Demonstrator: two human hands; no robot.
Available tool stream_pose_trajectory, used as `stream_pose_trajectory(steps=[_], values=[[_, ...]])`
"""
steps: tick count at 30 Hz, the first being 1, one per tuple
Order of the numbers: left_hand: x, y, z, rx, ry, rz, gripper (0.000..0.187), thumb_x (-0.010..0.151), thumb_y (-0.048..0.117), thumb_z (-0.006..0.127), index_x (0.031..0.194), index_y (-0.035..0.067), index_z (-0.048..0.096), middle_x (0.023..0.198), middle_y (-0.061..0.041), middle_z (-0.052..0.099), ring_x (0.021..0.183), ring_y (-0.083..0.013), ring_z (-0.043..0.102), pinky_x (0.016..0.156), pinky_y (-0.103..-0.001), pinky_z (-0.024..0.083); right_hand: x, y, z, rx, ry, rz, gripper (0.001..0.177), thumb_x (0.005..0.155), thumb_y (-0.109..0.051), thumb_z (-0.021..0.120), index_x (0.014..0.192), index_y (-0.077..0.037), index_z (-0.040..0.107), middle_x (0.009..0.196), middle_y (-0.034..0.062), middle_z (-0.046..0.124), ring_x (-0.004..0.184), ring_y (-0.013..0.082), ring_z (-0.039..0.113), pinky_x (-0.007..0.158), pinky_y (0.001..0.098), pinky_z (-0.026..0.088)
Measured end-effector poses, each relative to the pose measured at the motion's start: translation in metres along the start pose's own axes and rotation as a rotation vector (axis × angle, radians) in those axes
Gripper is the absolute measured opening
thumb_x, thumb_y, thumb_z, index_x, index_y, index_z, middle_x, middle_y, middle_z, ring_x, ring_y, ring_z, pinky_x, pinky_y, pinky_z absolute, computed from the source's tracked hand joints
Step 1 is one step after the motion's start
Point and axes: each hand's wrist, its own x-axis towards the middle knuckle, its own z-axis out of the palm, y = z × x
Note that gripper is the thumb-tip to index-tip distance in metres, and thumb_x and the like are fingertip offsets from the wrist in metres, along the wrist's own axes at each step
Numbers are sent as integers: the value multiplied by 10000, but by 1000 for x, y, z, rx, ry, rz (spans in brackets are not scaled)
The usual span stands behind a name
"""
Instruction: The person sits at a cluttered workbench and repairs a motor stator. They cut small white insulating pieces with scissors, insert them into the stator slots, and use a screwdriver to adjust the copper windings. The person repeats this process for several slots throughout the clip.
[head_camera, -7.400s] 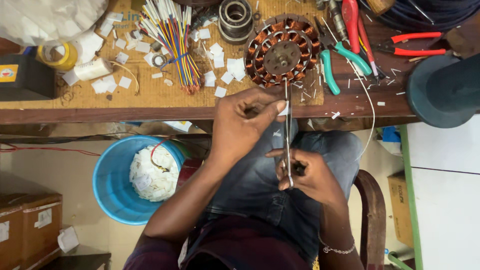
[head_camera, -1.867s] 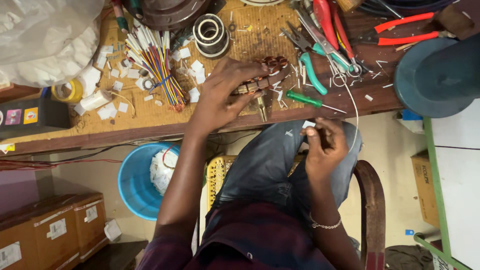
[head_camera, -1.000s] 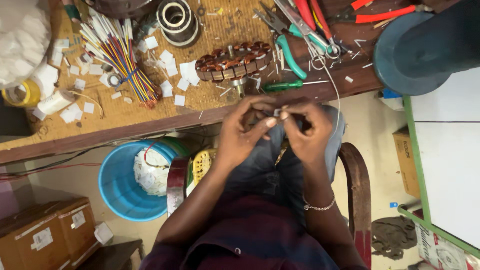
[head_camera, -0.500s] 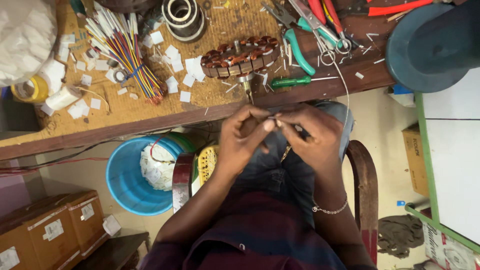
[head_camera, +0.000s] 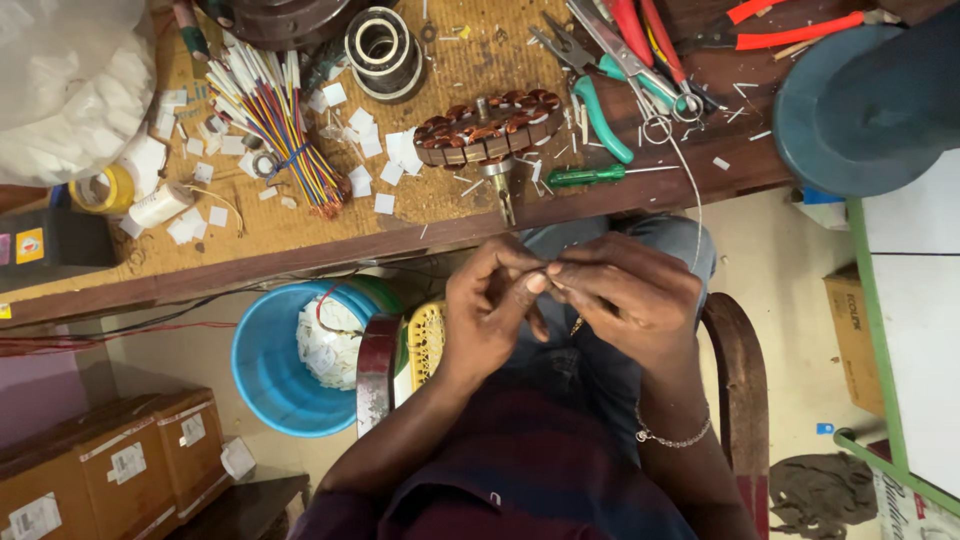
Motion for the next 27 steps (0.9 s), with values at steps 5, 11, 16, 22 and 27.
stream_pose_trajectory(steps=[5, 11, 16, 22, 27], values=[[1, 11, 1, 287, 49, 172, 32, 1000, 8, 684, 999, -10, 657, 898, -92, 710, 717, -124, 693, 525, -234, 524, -3, -11, -5, 64, -13, 163, 154, 858, 57, 796, 993, 27, 728, 977, 143, 762, 872, 212, 782, 746, 289, 637], [12, 23, -6, 718, -51, 559, 104, 960, -45, 696, 1037, 19, 668, 956, -117, 730, 840, -201, 763, 729, -280, 623, -15, -12, 2, 144, 79, 479, 140, 873, 32, 781, 1007, 46, 745, 955, 125, 782, 852, 163, 768, 738, 253, 601], [15, 23, -10, 857, -66, 582, 137, 932, -53, 708, 1040, 22, 670, 961, -103, 733, 816, -197, 756, 704, -288, 610, -32, 2, 29, 242, 187, 550, 130, 927, 55, 716, 1056, 45, 704, 1009, 108, 756, 915, 138, 738, 799, 248, 604], [16, 0, -5, 680, 34, 391, 177, 929, -39, 748, 1077, 33, 681, 1002, -81, 709, 846, -168, 725, 618, -265, 604, -52, 19, 68, 293, 436, 524, 100, 1048, -67, 640, 1083, 26, 628, 995, 65, 681, 900, 116, 641, 820, 246, 533], [18, -12, 0, 162, 45, 32, 196, 910, -33, 730, 1095, 30, 711, 1089, -56, 641, 881, -108, 676, 531, -238, 583, -64, 35, 77, 591, 473, 379, 227, 1114, -243, 648, 1109, -29, 570, 1129, 36, 566, 965, 100, 560, 862, 244, 491]])
